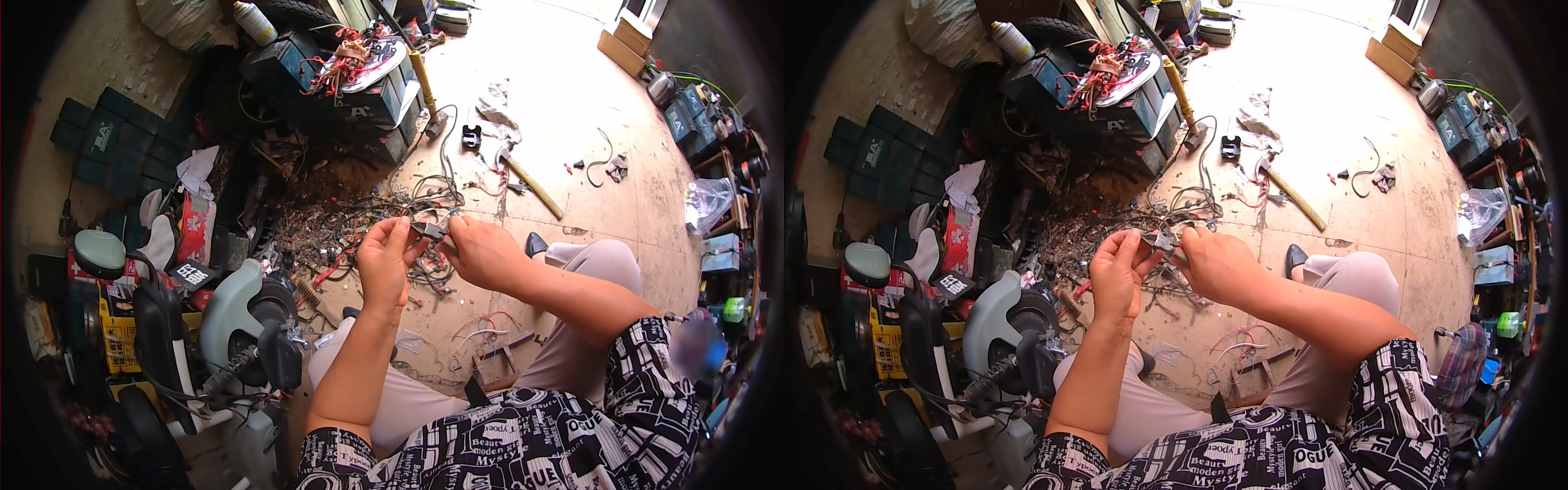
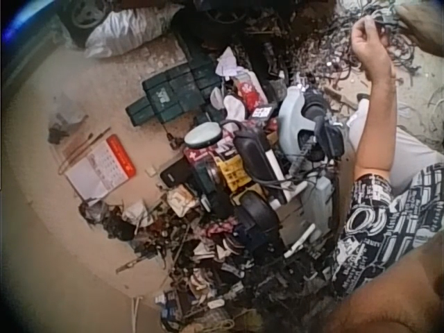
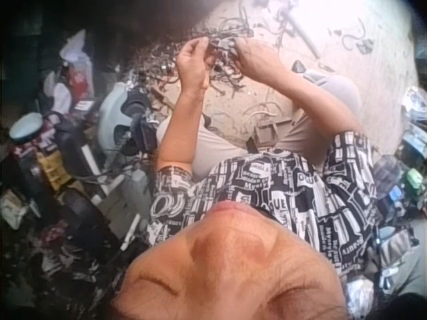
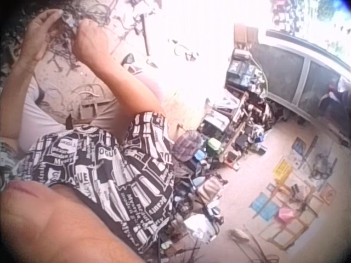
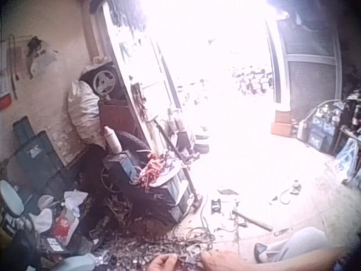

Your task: The person uses a pair of pliers to strip and cut wires from a large bundle of cables on the floor. They handle the wires by hand and use the pliers to strip the insulation off the ends.

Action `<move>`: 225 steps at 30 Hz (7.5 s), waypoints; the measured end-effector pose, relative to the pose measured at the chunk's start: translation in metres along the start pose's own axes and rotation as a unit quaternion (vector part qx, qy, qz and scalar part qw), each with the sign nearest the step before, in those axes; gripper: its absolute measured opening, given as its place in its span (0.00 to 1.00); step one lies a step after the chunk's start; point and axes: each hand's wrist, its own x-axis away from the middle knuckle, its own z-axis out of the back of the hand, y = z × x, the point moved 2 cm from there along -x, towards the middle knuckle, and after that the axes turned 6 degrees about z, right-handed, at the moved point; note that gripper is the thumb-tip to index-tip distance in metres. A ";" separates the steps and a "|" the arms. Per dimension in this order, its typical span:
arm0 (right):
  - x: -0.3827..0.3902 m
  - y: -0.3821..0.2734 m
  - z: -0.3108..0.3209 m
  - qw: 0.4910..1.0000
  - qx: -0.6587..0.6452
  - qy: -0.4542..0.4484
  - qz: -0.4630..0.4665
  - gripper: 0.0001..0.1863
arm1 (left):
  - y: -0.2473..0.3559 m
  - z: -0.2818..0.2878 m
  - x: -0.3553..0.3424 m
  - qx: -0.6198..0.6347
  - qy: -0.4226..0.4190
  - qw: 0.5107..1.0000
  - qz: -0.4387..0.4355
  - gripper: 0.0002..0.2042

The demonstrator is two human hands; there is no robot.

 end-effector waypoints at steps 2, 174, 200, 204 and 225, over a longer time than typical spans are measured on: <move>-0.001 0.002 -0.001 1.000 -0.001 0.006 0.003 0.16 | 0.000 0.000 0.000 0.003 0.003 1.000 0.000 0.04; 0.016 0.023 -0.009 0.982 -0.114 -0.102 -0.111 0.14 | -0.023 0.011 0.007 -0.053 -0.013 0.995 0.089 0.09; 0.007 0.021 -0.005 0.990 -0.141 0.025 -0.009 0.14 | -0.032 0.000 0.011 -0.213 -0.104 0.963 0.125 0.09; 0.007 0.022 -0.006 0.997 -0.044 0.051 0.042 0.14 | -0.028 -0.004 0.007 -0.227 -0.119 0.957 0.137 0.08; -0.001 0.049 -0.010 0.923 -0.276 -0.102 -0.248 0.12 | -0.011 0.012 0.021 -0.073 -0.127 0.980 0.137 0.12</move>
